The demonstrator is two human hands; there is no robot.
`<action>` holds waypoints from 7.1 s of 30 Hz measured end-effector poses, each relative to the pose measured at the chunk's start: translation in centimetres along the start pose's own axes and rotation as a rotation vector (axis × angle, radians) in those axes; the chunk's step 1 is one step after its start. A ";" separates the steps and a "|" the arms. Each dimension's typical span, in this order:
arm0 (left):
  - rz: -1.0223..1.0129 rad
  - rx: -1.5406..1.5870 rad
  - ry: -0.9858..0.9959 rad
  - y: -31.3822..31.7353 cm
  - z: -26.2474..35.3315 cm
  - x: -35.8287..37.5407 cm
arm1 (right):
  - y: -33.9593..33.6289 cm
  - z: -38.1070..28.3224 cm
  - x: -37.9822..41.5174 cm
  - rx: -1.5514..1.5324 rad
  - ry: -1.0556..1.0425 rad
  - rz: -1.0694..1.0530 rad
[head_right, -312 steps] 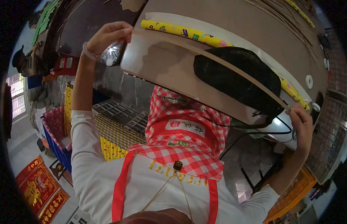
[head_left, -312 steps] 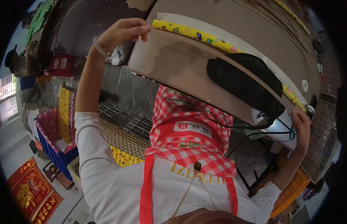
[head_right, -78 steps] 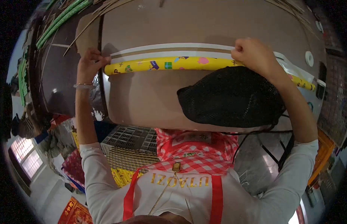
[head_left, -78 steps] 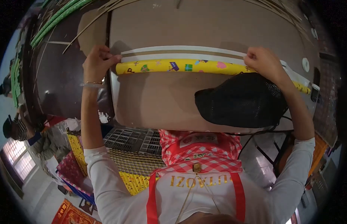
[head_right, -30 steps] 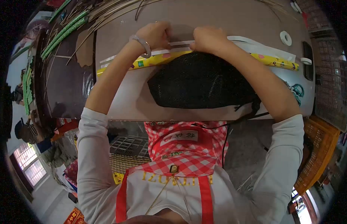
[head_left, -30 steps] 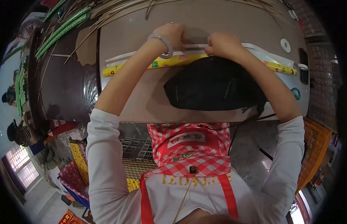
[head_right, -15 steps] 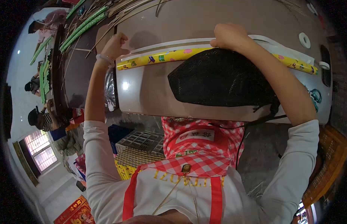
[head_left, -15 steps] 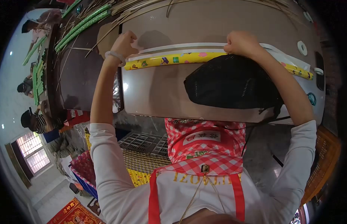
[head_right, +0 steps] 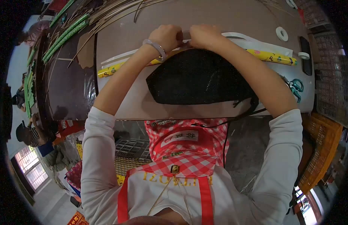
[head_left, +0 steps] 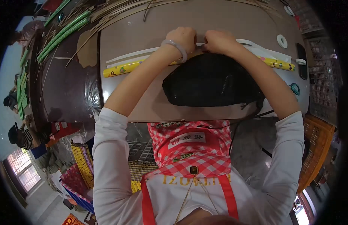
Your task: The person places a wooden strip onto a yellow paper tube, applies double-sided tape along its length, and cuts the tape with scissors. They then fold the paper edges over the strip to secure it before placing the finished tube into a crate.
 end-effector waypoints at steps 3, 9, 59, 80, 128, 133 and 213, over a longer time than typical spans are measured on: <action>0.000 -0.017 0.015 0.0 0.0 -0.1 | -0.2 -0.2 0.3 0.004 0.009 -0.012; -0.024 -0.140 0.010 0.6 0.5 -0.7 | -1.9 1.0 0.5 -0.024 0.018 -0.093; -0.170 -0.143 0.044 0.9 0.8 -1.2 | -2.0 8.6 7.8 -0.151 -0.024 0.139; -0.285 -0.139 0.058 1.3 0.9 -1.9 | -2.1 19.8 11.2 -0.306 0.199 0.233; -0.415 -0.265 0.060 1.5 1.3 -2.6 | -1.7 8.4 4.9 -0.202 -0.002 0.207; -0.393 -0.329 0.042 1.6 1.3 -2.7 | -0.3 3.7 2.4 -0.235 -0.099 0.190; -0.007 -0.506 0.991 2.2 9.9 -0.2 | -0.1 8.0 10.3 -0.188 -0.262 0.189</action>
Point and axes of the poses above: each hand's wrist, its own x-axis away from the middle knuckle, its own y-axis out of the palm, z = x × y, the point moved 8 cm from there along -x, towards the middle knuckle, and after that the axes turned 1 degree about -z, right-handed, at the moved point
